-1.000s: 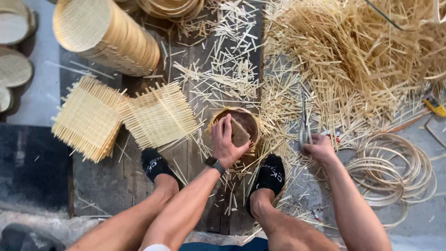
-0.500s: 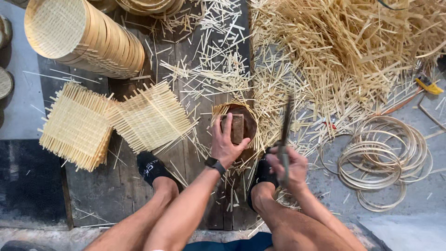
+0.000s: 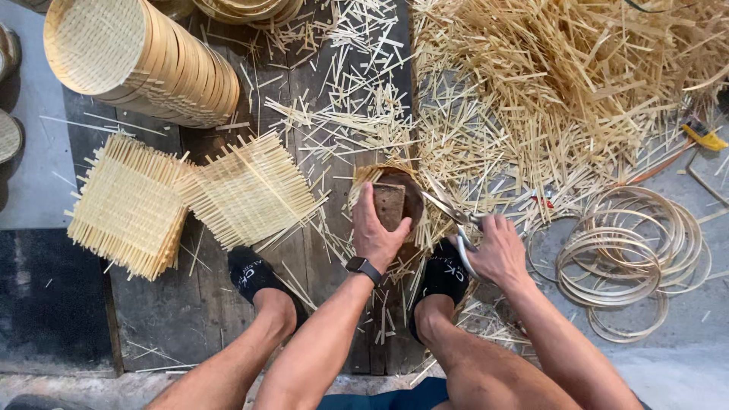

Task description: The person sits on the floor making round woven bamboo steamer mats. They lay a square woven bamboo sheet over a round wooden form, bend a thin bamboo rim ring around the edge, tuck and press the weave over the ring, then trim the excess bamboo ends with scissors and set the finished mat on a stack.

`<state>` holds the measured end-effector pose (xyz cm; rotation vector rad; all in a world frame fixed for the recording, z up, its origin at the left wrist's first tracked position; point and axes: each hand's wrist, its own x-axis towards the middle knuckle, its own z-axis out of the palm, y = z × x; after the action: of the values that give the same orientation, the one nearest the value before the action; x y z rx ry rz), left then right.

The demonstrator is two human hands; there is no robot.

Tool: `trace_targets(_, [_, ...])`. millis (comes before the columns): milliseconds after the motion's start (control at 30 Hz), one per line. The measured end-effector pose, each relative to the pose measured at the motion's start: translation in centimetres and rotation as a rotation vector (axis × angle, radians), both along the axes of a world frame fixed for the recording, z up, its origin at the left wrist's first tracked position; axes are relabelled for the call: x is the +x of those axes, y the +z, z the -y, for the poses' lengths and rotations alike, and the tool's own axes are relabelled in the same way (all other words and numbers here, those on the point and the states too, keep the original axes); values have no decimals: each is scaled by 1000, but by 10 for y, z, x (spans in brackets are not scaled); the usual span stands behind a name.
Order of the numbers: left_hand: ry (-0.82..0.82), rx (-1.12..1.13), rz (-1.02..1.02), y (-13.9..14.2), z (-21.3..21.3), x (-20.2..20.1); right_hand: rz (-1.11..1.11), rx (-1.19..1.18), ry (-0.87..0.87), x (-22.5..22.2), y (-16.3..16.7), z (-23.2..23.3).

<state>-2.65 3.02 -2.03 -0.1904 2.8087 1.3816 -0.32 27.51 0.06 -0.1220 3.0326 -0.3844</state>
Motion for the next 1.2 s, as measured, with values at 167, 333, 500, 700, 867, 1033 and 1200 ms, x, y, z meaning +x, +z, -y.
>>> trace_targets(167, [-72, -59, -84, 0, -5, 4, 166, 200, 24, -25, -32, -6])
trace_targets(333, [-176, -96, -51, -1, 9, -3, 328, 221, 88, -41, -30, -36])
trace_targets(500, [-284, 11, -54, 5, 14, -13, 48, 273, 159, -47, -48, -24])
trace_targets(700, [-402, -61, -39, 7, 27, -20, 257, 210, 164, -56, -45, -45])
trace_targets(867, [-561, 18, -34, 9, 26, -27, 100, 249, 245, -65, -51, -20])
trace_targets(1033, [-326, -338, -191, 25, 17, -11, 389, 264, 183, -62, -48, -31])
trace_targets(1200, [-79, -77, -70, 18, -10, 3, 18, 183, 247, -65, -45, -26])
